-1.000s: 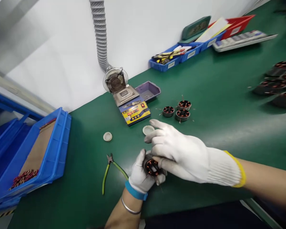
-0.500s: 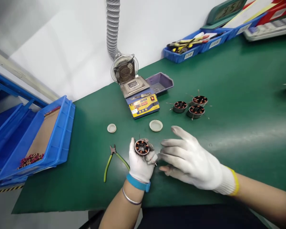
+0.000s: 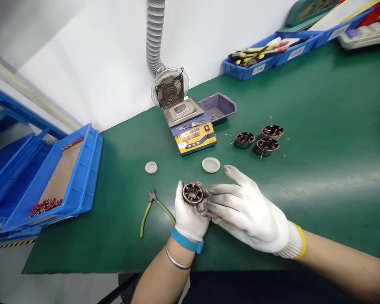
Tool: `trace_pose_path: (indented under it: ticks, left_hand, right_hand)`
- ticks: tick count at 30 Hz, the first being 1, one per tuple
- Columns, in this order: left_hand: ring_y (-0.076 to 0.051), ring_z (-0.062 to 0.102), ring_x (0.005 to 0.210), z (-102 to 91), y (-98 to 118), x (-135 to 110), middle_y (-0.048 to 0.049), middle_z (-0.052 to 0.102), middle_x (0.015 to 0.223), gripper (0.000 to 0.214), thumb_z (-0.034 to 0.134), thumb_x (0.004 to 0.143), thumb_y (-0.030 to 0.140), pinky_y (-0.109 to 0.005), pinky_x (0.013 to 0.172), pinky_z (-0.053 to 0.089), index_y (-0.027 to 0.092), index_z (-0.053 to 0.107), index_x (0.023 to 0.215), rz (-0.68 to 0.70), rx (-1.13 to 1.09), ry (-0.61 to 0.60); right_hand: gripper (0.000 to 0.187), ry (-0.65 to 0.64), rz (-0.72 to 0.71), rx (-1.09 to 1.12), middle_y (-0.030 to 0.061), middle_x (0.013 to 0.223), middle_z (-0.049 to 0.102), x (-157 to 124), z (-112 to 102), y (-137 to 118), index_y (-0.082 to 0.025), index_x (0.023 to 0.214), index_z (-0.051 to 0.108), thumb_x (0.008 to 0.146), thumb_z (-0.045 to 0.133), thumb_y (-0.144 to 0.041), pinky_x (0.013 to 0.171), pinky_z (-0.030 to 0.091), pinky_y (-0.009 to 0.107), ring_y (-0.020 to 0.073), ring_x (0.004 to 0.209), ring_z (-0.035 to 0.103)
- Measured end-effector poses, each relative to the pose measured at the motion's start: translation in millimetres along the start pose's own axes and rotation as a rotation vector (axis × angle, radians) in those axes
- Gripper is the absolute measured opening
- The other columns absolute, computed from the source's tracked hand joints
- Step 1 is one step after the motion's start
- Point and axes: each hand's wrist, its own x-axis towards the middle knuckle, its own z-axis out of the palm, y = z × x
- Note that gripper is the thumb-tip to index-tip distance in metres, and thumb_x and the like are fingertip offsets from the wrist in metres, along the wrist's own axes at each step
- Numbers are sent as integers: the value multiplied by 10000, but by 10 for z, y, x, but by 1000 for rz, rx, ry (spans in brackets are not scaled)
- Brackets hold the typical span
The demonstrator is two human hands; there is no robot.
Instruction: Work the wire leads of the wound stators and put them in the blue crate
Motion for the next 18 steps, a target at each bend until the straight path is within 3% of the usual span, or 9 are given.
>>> trace_pose_path:
  ticks: [4, 7, 10, 12, 15, 18]
  left_hand:
    - [-132, 533, 541, -27, -12, 16, -38, 650, 707, 427, 536, 1026, 494, -243, 514, 409, 176, 712, 801, 17, -4, -31]
    - [-152, 561, 578, -38, 49, -5, -65, 684, 750, 318, 606, 949, 416, -269, 565, 445, 160, 721, 799, 10, -7, -111]
    - [-194, 643, 686, -41, 179, -37, -94, 725, 849, 288, 603, 899, 357, -306, 642, 489, 177, 669, 684, 82, -16, -197]
    - [-190, 639, 690, -47, 252, -28, -70, 703, 826, 372, 598, 918, 381, -333, 716, 517, 193, 591, 597, 136, 6, -238]
    - [-192, 636, 715, -73, 233, 46, -24, 649, 748, 365, 621, 959, 434, -370, 860, 533, 204, 646, 676, 40, 145, -304]
    - [-218, 669, 781, -113, 73, 127, -34, 661, 733, 279, 660, 963, 410, -355, 868, 533, 178, 741, 831, -120, 309, -351]
  right_hand:
    - [229, 23, 17, 27, 23, 905, 777, 3, 40, 4, -211, 1088, 647, 929, 601, -52, 1329, 309, 565, 207, 990, 742]
    - [191, 30, 52, 21, 35, 910, 764, 6, 48, 78, -205, 1100, 629, 953, 591, -90, 1262, 409, 604, 224, 977, 749]
    - [109, 19, 156, 62, 50, 919, 752, 105, -1, 148, -227, 1004, 603, 965, 603, -126, 1155, 533, 575, 237, 989, 758]
    - [121, -23, 192, 149, 46, 918, 751, 228, -75, 152, -235, 950, 590, 964, 593, -115, 1154, 543, 557, 227, 1010, 759]
    - [131, -104, 139, 284, 52, 983, 762, 394, -205, 111, -227, 948, 617, 957, 578, -103, 1222, 491, 537, 201, 1056, 744]
    - [142, -133, 48, 285, 84, 1046, 765, 442, -297, 108, -210, 973, 657, 945, 574, -99, 1251, 454, 531, 204, 1114, 727]
